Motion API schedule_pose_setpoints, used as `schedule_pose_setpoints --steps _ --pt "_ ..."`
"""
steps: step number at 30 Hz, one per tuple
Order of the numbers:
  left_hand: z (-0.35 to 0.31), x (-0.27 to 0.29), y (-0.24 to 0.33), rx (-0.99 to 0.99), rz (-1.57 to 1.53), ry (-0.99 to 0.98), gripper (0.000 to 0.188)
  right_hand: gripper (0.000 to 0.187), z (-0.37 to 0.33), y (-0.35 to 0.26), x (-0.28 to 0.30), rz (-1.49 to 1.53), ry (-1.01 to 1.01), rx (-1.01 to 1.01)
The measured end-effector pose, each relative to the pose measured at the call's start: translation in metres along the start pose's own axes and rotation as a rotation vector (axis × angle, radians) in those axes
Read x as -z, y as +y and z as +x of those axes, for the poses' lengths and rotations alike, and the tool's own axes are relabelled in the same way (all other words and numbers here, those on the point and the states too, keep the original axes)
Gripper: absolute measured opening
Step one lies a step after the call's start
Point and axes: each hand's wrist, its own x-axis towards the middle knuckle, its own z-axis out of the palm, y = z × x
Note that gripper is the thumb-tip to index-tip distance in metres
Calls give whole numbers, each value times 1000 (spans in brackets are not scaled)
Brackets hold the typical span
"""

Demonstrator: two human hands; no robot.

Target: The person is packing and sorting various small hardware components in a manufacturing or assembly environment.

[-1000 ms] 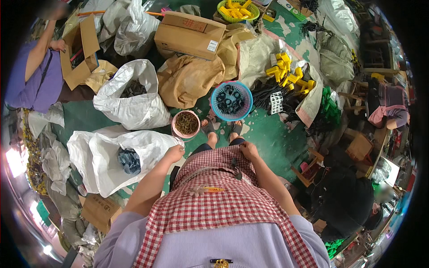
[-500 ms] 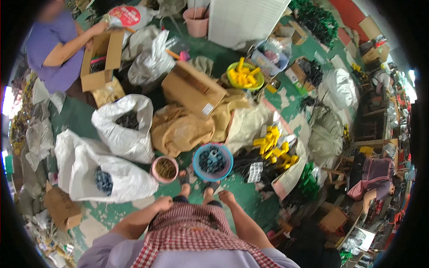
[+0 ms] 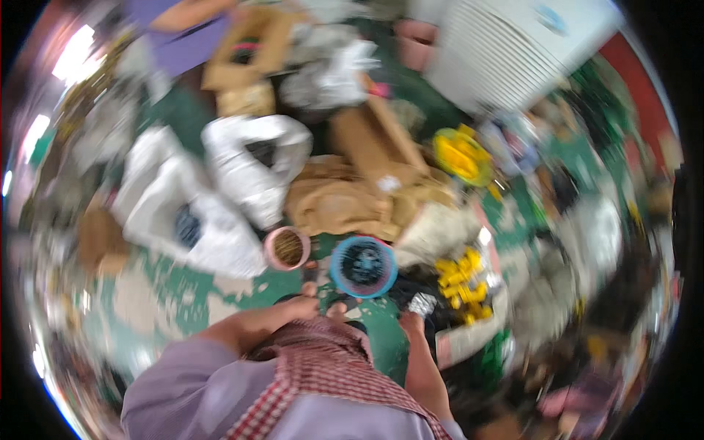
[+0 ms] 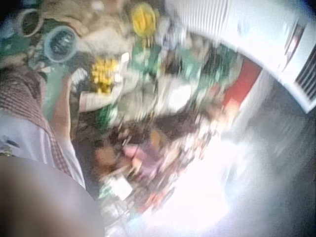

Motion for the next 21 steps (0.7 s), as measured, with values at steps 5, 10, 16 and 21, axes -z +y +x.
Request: schedule_pose_setpoints --steps 5,10,16,21 --pt "-43 16 14 -190 -95 385 31 19 1 -23 71 47 197 211" --pt "-53 -55 -79 258 -74 562 26 18 112 -111 140 240 66 583" --pt "-157 -207 -94 845 -665 880 28 24 191 -131 182 543 -188 420" --pt "-168 -382 -81 1112 -913 321 26 33 186 -148 210 803 -368 19"
